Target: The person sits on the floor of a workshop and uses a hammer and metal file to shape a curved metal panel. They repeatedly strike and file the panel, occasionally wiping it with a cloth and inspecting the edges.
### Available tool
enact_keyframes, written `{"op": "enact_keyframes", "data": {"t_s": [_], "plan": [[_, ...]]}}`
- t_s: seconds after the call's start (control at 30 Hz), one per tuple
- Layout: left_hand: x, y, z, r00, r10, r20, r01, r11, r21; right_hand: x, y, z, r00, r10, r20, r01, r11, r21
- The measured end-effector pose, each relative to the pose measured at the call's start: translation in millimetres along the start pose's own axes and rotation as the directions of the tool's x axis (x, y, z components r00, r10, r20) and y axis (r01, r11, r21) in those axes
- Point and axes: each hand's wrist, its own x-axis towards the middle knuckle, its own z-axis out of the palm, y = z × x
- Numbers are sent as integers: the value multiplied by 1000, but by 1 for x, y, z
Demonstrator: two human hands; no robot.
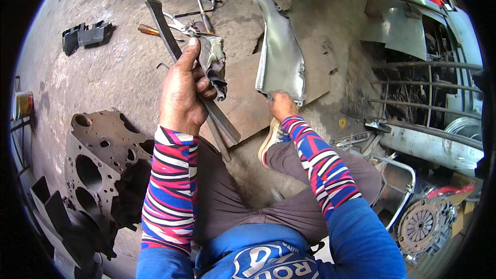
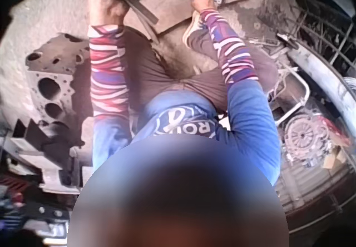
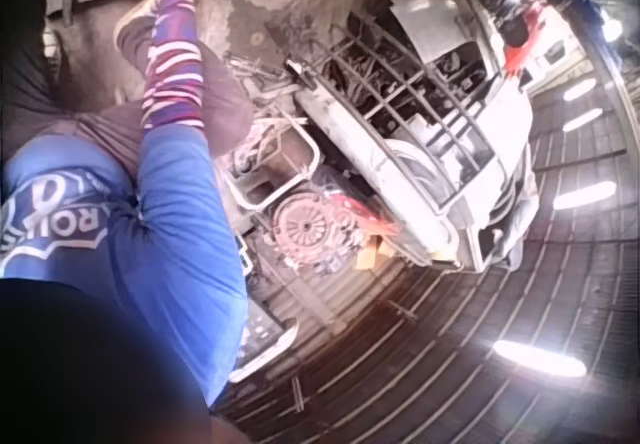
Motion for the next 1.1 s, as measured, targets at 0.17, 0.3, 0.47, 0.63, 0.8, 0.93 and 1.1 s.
{"op": "enact_keyframes", "data": {"t_s": [0.17,0.3,0.47,0.63,0.8,0.93,1.1], "plan": [[7,-11,10,994,-64,86,60,997,44,-11,-22,9,997,14,-75,-24,990,-136],[12,-13,17,994,-84,67,79,994,80,-23,-32,9,1000,26,-6,-27,974,-227],[16,-20,27,992,-110,62,111,994,-13,-18,-37,16,999,27,36,-16,958,-286],[23,-20,25,992,-113,63,110,993,50,-7,-33,14,996,-45,79,57,986,-157],[37,-21,23,994,-71,-80,75,995,59,10,-25,-9,944,83,318,-84,996,-10],[53,-30,30,995,-84,-50,87,994,64,35,-16,-32,880,62,471,-99,994,55],[63,-38,37,990,-132,-56,140,971,192,35,-7,-51,836,-30,548,54,998,-27]]}}
